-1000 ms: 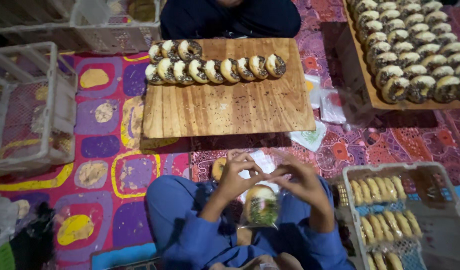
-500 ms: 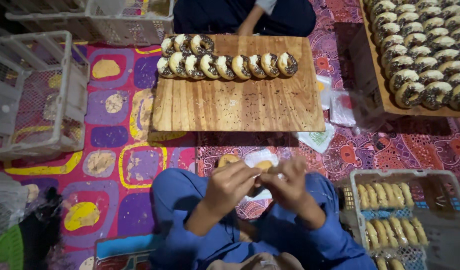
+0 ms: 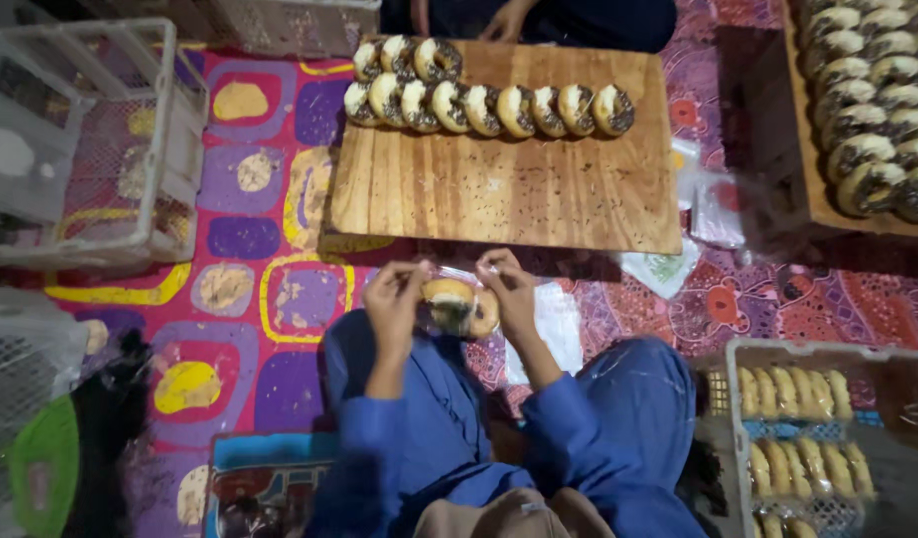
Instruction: The person sits on the floor and repeatedly picks up doughnuts from a wooden board, places them into small plastic bags, and sets the packaged items into a crate. Another person is visible in the background performing similar actions.
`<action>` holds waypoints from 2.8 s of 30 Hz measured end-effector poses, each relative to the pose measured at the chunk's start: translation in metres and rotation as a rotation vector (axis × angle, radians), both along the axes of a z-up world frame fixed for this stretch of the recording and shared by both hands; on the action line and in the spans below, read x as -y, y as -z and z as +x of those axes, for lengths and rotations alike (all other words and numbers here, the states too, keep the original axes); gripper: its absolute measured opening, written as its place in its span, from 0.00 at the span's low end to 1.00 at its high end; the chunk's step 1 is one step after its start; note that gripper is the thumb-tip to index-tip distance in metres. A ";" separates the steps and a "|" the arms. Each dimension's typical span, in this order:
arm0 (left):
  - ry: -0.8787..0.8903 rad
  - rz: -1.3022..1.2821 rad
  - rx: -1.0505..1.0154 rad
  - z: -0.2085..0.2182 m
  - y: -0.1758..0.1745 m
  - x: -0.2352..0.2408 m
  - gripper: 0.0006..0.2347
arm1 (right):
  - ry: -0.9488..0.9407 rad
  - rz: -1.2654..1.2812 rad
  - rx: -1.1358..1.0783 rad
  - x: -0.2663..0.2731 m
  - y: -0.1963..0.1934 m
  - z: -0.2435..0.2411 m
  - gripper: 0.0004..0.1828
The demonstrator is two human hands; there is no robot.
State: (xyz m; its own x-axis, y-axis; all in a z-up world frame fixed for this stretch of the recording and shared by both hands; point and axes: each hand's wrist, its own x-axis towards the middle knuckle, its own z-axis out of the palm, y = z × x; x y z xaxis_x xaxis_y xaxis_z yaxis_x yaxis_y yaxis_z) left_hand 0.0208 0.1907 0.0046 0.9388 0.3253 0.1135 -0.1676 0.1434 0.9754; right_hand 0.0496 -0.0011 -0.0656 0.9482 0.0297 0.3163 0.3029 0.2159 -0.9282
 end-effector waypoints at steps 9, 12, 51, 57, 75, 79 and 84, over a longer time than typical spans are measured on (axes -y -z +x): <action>-0.252 0.720 -0.247 -0.101 0.081 -0.052 0.08 | -0.223 -0.590 -0.663 -0.025 0.112 -0.095 0.19; -0.121 0.283 -0.197 -0.060 0.090 -0.026 0.05 | -0.043 -1.276 -0.744 0.054 0.115 -0.042 0.19; -0.172 -1.187 -0.061 0.042 0.068 0.016 0.10 | 1.011 -0.723 -0.245 0.193 -0.025 0.334 0.59; -0.127 -1.156 -0.076 0.029 0.075 0.031 0.12 | 0.763 -0.603 -0.217 0.246 -0.005 0.281 0.63; -0.036 -1.283 -0.210 0.036 0.073 0.068 0.12 | 0.441 -0.815 0.149 0.238 -0.038 0.150 0.66; -0.036 -1.297 -0.305 0.014 0.072 0.077 0.13 | 0.564 -0.952 0.139 0.230 -0.018 0.148 0.74; -0.138 -1.421 -0.337 0.028 0.082 0.067 0.18 | 0.591 -0.836 0.177 0.204 -0.036 0.127 0.72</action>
